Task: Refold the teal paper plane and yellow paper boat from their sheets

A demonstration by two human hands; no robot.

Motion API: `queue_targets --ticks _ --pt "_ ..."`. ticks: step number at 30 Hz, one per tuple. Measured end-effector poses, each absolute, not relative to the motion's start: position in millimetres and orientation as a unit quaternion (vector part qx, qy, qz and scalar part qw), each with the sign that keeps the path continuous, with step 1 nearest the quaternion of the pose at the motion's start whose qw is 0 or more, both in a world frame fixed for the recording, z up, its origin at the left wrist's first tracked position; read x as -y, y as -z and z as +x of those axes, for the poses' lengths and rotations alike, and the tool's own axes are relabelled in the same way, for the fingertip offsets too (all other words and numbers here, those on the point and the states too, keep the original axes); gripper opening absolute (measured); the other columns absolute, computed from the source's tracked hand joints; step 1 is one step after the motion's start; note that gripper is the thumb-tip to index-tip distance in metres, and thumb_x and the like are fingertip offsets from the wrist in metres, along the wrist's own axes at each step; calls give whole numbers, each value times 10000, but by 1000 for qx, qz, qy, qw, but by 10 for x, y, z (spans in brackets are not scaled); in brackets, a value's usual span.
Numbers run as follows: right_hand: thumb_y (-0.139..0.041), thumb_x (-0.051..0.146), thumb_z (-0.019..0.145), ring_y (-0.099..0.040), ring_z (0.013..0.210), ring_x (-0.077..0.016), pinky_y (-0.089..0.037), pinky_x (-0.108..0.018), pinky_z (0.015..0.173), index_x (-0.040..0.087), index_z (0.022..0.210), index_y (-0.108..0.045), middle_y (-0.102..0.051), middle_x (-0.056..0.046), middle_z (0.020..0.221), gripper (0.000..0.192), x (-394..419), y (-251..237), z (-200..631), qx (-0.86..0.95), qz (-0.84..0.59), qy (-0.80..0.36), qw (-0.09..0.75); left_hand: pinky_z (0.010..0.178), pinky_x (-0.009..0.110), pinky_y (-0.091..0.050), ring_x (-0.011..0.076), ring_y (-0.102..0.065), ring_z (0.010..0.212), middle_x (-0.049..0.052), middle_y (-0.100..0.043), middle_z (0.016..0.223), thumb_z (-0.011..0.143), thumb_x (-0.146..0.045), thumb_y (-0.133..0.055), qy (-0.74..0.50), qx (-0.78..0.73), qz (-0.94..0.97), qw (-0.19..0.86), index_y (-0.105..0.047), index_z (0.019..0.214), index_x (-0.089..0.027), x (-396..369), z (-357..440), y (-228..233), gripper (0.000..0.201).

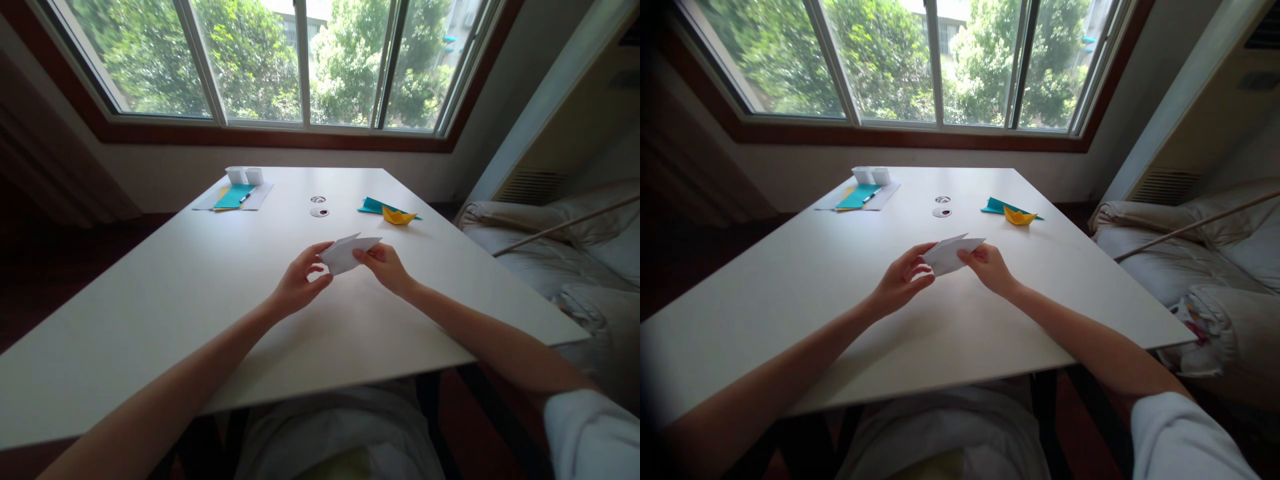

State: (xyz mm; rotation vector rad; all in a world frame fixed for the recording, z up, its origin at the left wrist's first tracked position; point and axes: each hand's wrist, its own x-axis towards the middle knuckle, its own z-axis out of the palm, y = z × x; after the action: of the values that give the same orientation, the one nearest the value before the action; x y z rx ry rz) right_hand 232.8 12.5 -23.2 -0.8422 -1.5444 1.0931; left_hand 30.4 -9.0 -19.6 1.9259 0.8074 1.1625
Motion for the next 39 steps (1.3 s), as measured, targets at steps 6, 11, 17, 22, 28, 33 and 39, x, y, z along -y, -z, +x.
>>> queue_targets --ticks 6,11,17,22,28,33,39 --pt "-599 397 786 -617 802 -197 -488 -330 707 187 900 -674 -687 -56 876 250 -71 221 2358 741 -374 -306 465 731 299 -492 170 -602 825 50 -632 916 755 -313 -646 -475 -323 681 453 -495 1128 -195 69 328 209 419" --pt "-519 321 850 -597 734 -161 -473 -295 653 222 918 -662 -664 -54 854 187 14 137 2388 839 -317 -178 404 672 284 -485 168 -598 751 45 -648 815 746 -347 -647 -441 -349 700 439 -612 926 -163 49 328 212 260" --pt "-588 309 805 -563 651 -136 -455 -258 585 210 833 -640 -640 -32 768 115 20 93 2391 846 -319 -141 403 653 286 -487 162 -595 703 24 -641 743 704 -357 -681 -458 -370 664 461 -638 808 -149 55 336 177 236" --pt "-578 281 796 -574 679 -135 -468 -259 610 207 819 -625 -645 -26 777 90 11 105 2365 824 -344 -165 419 716 316 -509 147 -612 736 3 -656 785 632 -325 -749 -526 -361 520 568 -602 814 -162 20 300 138 285" --pt "-592 274 770 -572 655 -121 -461 -244 585 204 778 -631 -642 -6 737 81 24 202 2324 828 -363 -193 381 782 317 -500 127 -621 787 -13 -666 845 650 -306 -743 -570 -319 441 616 -569 922 -206 -26 297 126 338" --pt "-593 289 776 -578 674 -125 -465 -244 587 213 788 -634 -638 -9 749 87 71 186 2284 836 -354 -200 370 781 351 -510 159 -637 818 -9 -670 855 677 -301 -725 -546 -272 454 650 -547 976 -219 20 356 125 358" --pt "-568 370 806 -596 731 -142 -486 -271 636 209 862 -595 -633 -29 813 173 35 88 2308 757 -397 -249 454 789 348 -506 145 -639 793 -27 -673 849 684 -265 -722 -552 -270 443 653 -524 965 -238 58 385 105 344"
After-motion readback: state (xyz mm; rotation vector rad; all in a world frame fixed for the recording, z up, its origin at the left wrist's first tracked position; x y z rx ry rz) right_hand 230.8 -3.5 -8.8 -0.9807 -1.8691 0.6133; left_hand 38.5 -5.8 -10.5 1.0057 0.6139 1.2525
